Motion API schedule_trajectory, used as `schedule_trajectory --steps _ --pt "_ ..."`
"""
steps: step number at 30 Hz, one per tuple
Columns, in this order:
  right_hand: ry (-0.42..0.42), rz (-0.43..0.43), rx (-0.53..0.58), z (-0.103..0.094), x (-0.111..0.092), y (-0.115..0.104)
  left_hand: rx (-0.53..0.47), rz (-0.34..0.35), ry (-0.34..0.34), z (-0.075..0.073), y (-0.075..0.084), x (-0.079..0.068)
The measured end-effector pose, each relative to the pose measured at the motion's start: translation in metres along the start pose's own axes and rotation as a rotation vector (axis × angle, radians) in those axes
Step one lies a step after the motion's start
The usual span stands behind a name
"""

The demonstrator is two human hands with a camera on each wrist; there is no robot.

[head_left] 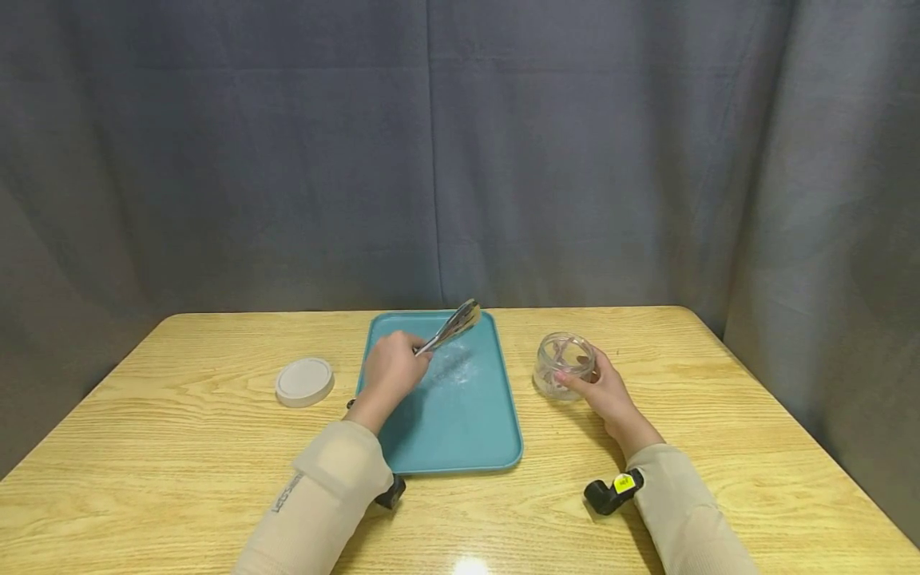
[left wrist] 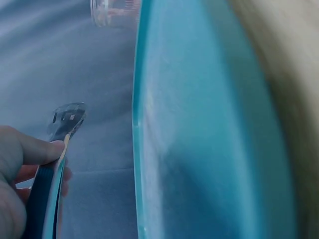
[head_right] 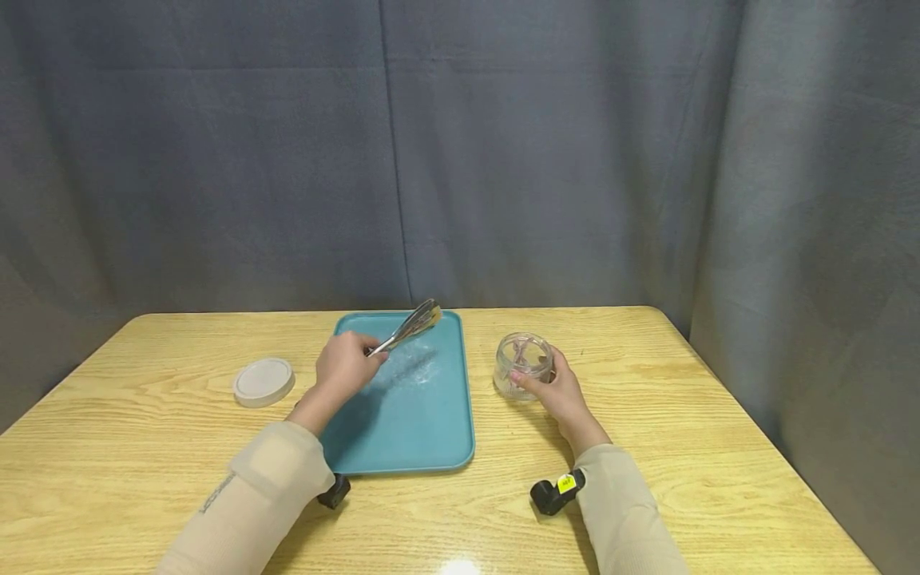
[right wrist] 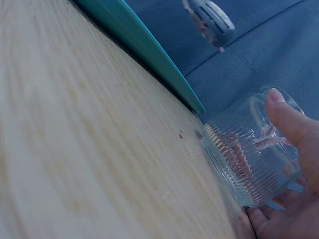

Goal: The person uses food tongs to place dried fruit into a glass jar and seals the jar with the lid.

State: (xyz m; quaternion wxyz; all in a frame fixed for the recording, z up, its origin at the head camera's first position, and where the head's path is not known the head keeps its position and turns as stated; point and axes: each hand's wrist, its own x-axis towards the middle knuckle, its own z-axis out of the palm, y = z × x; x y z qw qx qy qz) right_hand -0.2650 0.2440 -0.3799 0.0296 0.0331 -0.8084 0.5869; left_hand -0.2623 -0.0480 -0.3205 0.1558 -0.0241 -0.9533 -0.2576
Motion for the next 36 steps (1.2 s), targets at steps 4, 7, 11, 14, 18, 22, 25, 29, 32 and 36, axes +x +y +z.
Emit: schedule_trajectory --steps 4,7,11,14,18,22,25,29,32,36 --pt "0.002 -0.006 0.003 0.0 0.0 0.0 -0.016 0.004 0.0 -0.002 0.009 0.002" --pt "0.002 -0.01 0.005 0.0 0.001 0.001 -0.029 0.008 0.005 -0.003 0.016 0.003" --pt "0.002 -0.012 0.002 0.001 0.002 0.002 -0.056 0.023 0.012 -0.005 0.027 0.003" --pt "0.001 -0.01 -0.002 0.0 0.002 0.003 -0.07 0.031 0.01 -0.006 0.038 0.003" --pt "0.002 -0.007 -0.005 -0.001 0.001 0.003 -0.088 0.052 0.01 -0.003 0.054 0.002" --pt "0.005 -0.006 -0.002 -0.002 0.001 0.002 -0.099 0.124 0.025 0.001 0.068 0.001" --pt "0.002 0.0 0.003 -0.001 0.0 0.001 -0.099 0.16 0.026 0.005 0.076 -0.001" --pt "0.002 0.007 0.001 0.0 -0.001 0.0 -0.083 0.161 0.012 0.01 0.083 -0.004" --pt "0.003 0.005 0.005 0.0 -0.001 0.0 -0.069 0.153 -0.004 0.014 0.087 -0.005" --pt "0.002 0.001 0.013 0.0 0.0 0.0 -0.062 0.156 -0.02 0.02 0.09 -0.009"
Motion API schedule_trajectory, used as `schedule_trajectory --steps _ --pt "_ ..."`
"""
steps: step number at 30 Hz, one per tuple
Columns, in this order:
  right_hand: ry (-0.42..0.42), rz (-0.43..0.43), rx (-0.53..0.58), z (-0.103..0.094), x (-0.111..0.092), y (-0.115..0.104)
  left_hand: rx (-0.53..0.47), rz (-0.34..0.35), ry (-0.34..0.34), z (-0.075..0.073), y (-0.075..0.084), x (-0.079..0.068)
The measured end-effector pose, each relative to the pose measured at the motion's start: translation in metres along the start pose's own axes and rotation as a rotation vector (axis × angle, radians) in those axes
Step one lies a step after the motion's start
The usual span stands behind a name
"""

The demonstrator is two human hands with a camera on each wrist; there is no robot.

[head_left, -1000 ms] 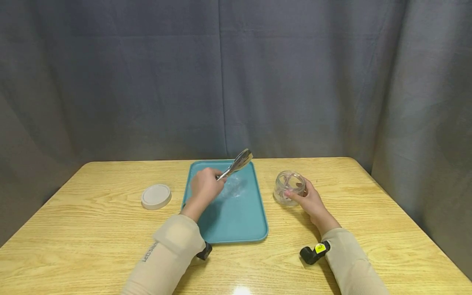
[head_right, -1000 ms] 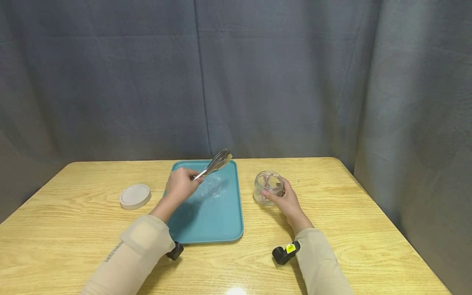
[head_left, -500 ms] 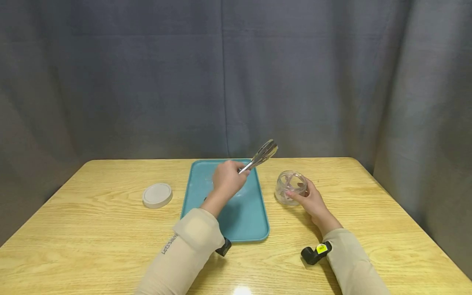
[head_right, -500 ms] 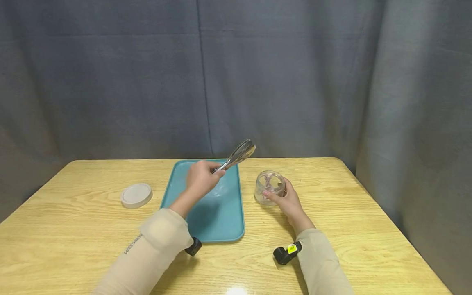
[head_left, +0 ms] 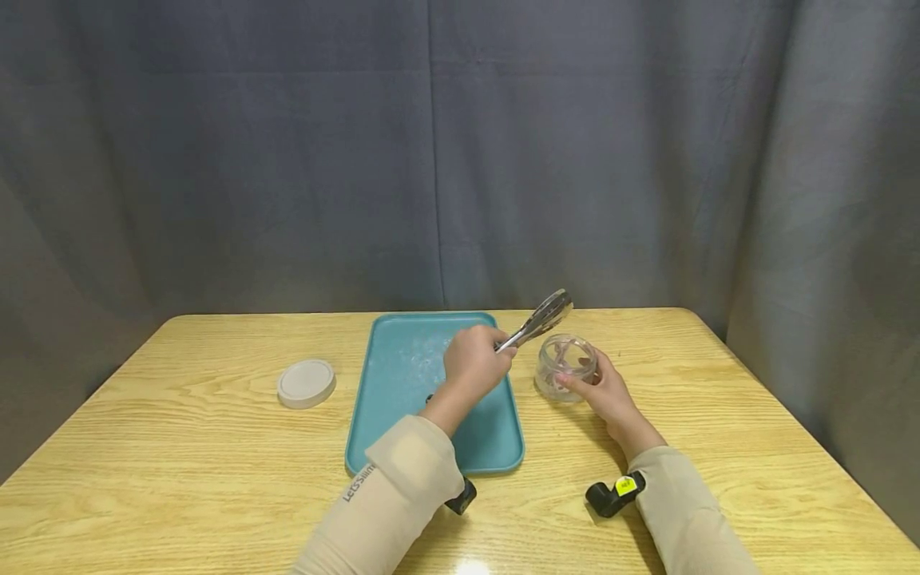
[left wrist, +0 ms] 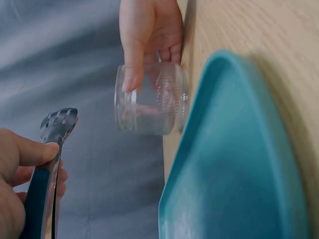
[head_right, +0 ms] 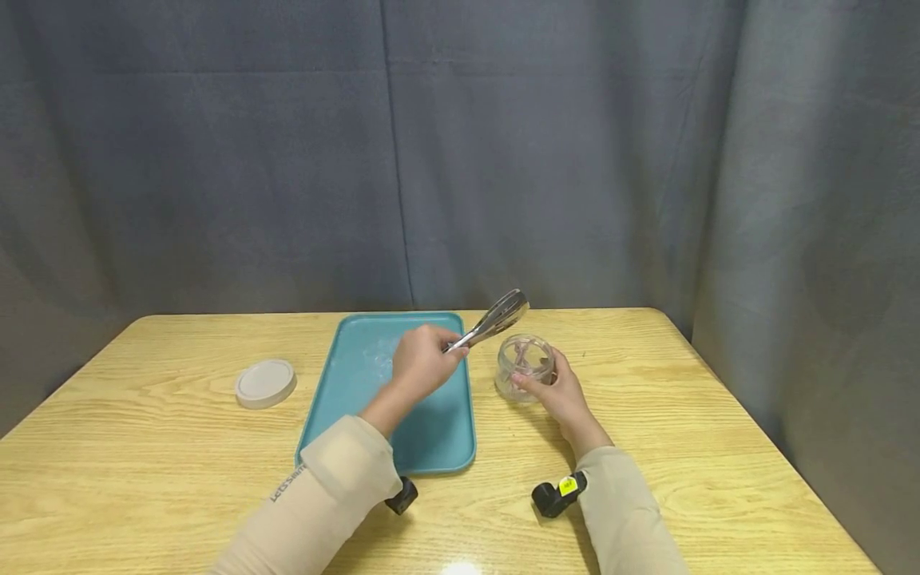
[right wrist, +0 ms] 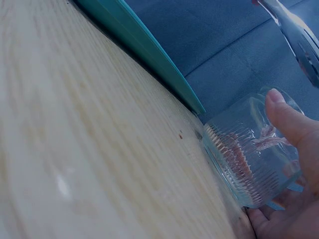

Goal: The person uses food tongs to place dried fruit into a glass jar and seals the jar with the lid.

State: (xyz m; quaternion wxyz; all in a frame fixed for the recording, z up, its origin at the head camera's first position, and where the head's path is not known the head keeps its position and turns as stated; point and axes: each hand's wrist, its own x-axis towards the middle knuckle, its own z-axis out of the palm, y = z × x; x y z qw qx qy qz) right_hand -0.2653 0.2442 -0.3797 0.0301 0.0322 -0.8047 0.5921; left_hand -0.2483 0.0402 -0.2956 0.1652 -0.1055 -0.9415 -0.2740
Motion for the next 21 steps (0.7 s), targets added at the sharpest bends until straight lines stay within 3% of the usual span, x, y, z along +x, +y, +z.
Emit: schedule_trajectory --steps 21 --pt "-0.002 -0.006 -0.009 0.001 0.002 0.002 0.041 0.006 -0.03 0.021 0.0 -0.012"
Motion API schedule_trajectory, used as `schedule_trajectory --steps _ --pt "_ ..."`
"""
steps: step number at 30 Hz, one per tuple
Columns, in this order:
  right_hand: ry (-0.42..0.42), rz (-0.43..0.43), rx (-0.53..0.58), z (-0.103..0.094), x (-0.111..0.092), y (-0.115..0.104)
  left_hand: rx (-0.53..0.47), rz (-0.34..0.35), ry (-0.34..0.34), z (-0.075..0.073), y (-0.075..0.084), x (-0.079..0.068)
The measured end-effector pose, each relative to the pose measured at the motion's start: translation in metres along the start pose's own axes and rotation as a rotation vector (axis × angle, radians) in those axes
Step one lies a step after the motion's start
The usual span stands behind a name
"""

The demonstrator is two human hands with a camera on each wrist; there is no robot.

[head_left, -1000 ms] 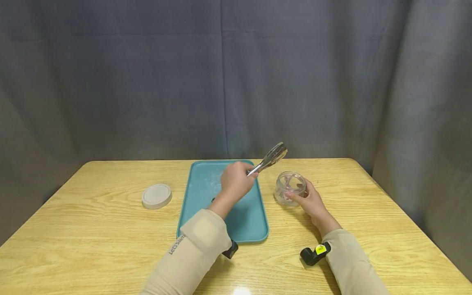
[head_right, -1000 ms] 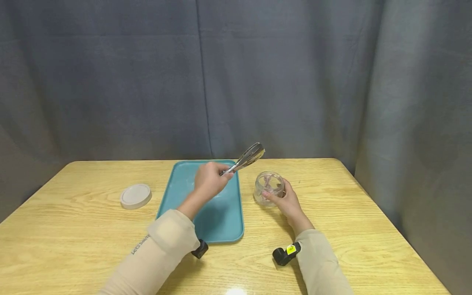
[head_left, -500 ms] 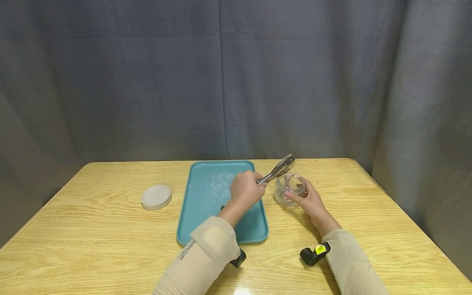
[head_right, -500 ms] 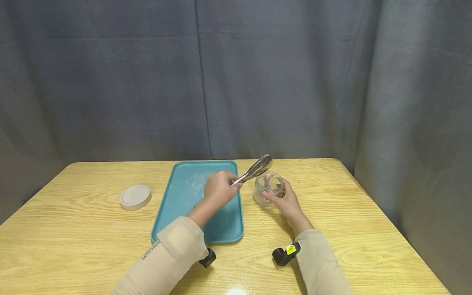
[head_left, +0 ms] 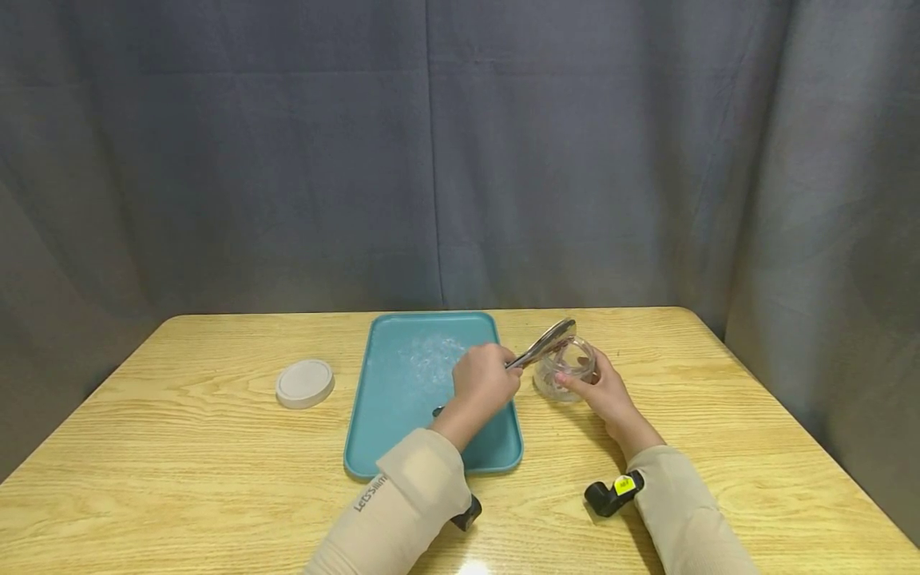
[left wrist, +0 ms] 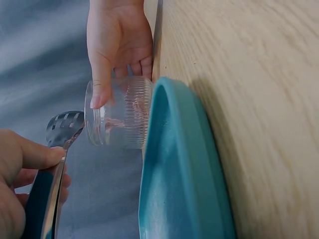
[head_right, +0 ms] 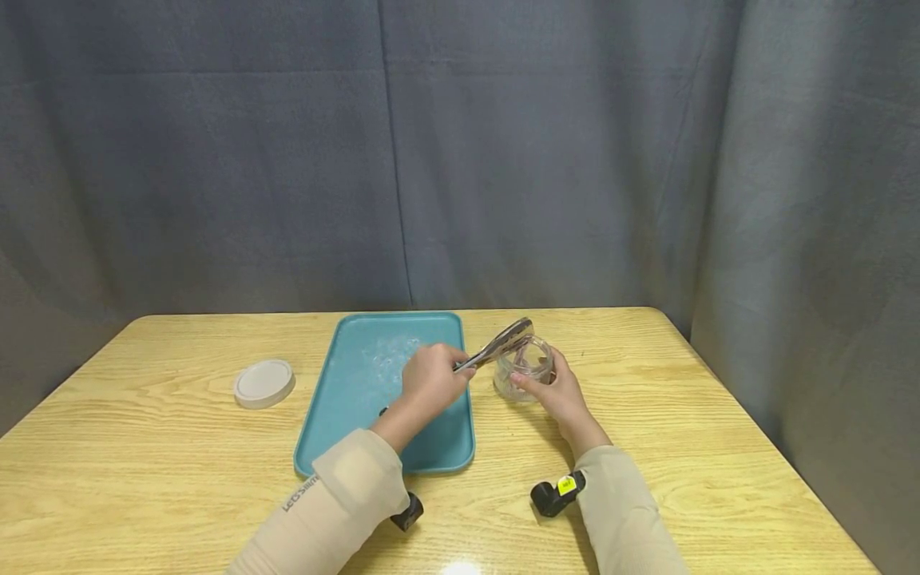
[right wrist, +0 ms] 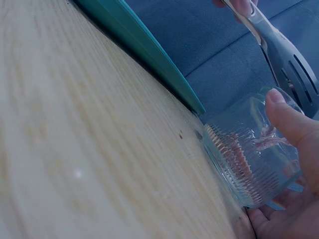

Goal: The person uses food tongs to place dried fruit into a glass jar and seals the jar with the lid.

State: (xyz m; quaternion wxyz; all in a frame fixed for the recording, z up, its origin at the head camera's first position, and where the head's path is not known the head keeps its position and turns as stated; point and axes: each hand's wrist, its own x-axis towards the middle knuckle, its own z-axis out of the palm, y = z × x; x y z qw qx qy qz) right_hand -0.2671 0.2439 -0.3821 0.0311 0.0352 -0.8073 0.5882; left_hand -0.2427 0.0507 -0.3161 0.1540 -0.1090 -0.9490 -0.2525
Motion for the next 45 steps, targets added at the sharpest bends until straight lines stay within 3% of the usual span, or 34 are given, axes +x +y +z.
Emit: schedule_trajectory --steps 24,34,45 --pt "0.0 -0.011 -0.004 0.001 0.001 -0.001 0.0 -0.024 0.002 0.0 0.0 -0.005" --pt "-0.002 0.002 0.001 0.0 -0.001 0.0 -0.031 -0.124 0.105 -0.01 -0.005 -0.007" --pt "0.001 0.009 -0.003 0.0 -0.001 0.0 -0.094 -0.161 0.19 -0.027 -0.029 -0.004"
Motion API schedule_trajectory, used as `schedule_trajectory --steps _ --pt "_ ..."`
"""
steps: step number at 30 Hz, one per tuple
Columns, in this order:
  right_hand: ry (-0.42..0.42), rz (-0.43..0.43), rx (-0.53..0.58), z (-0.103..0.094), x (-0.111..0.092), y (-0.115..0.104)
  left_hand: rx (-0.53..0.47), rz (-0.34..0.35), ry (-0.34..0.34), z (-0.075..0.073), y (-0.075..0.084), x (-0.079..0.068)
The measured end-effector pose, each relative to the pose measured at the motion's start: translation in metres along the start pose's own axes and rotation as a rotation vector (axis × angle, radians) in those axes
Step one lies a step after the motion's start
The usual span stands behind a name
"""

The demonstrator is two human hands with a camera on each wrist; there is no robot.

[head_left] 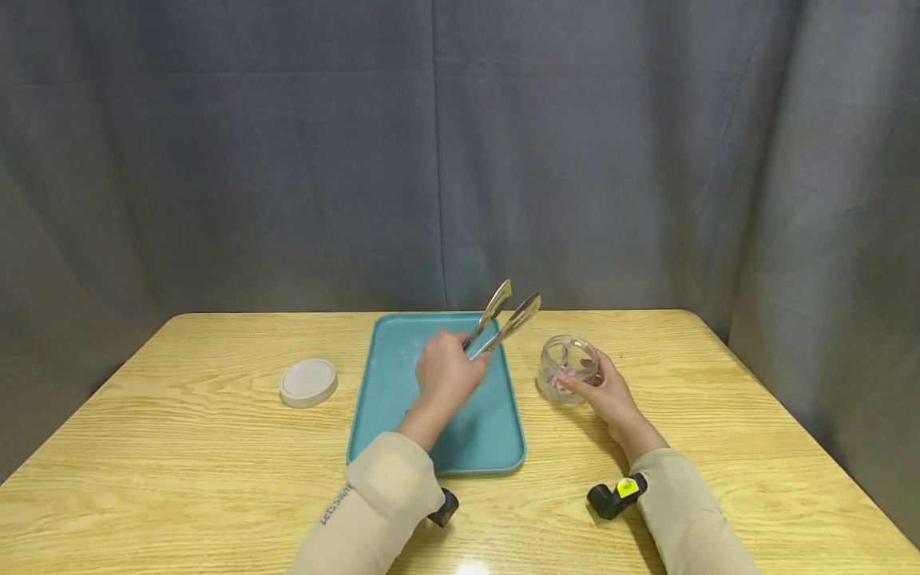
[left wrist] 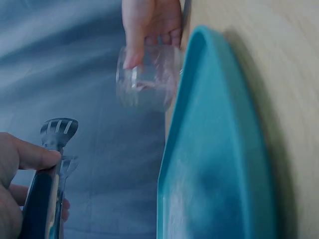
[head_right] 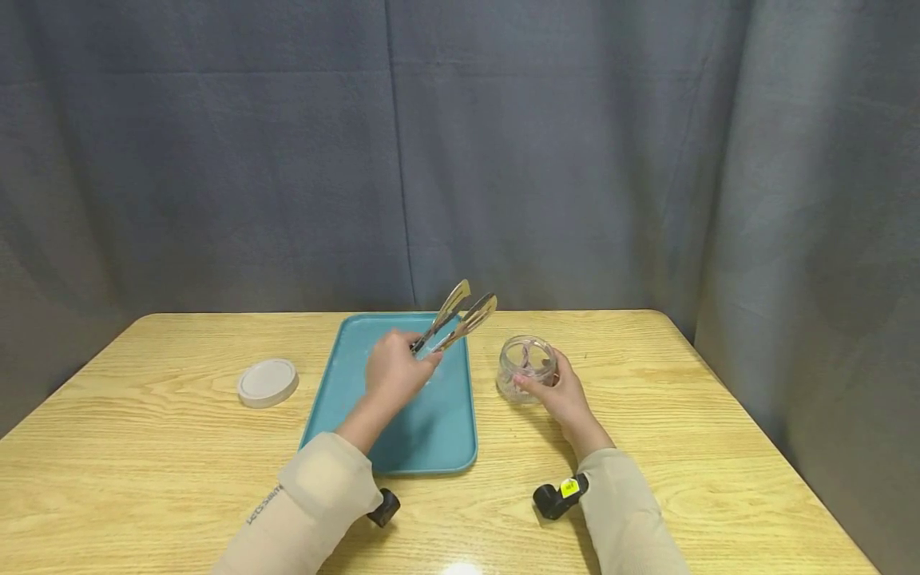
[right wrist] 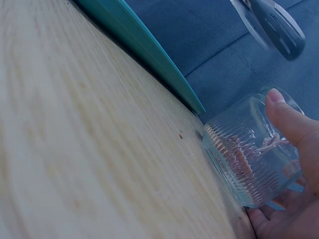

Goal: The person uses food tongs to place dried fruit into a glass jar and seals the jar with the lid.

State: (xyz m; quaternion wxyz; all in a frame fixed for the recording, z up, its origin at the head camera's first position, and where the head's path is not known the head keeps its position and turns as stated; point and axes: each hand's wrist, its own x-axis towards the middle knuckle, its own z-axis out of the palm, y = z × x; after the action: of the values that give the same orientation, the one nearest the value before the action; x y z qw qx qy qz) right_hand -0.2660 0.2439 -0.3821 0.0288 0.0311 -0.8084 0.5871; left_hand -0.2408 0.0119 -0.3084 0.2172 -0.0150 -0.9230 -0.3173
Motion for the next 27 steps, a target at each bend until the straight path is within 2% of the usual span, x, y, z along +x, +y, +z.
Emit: schedule_trajectory --steps 5,9,15,27 --pt "-0.004 0.003 -0.009 0.0 0.001 0.001 -0.03 -0.03 0.07 -0.012 -0.014 0.008" --pt "-0.008 0.008 -0.007 0.0 0.001 0.002 -0.032 -0.086 0.118 -0.025 -0.026 0.014" --pt "-0.008 0.011 -0.011 0.0 0.002 0.001 -0.014 -0.178 0.131 -0.046 -0.049 0.021" --pt "-0.008 0.002 -0.012 -0.001 0.002 0.001 0.009 -0.265 0.183 -0.081 -0.1 0.024"
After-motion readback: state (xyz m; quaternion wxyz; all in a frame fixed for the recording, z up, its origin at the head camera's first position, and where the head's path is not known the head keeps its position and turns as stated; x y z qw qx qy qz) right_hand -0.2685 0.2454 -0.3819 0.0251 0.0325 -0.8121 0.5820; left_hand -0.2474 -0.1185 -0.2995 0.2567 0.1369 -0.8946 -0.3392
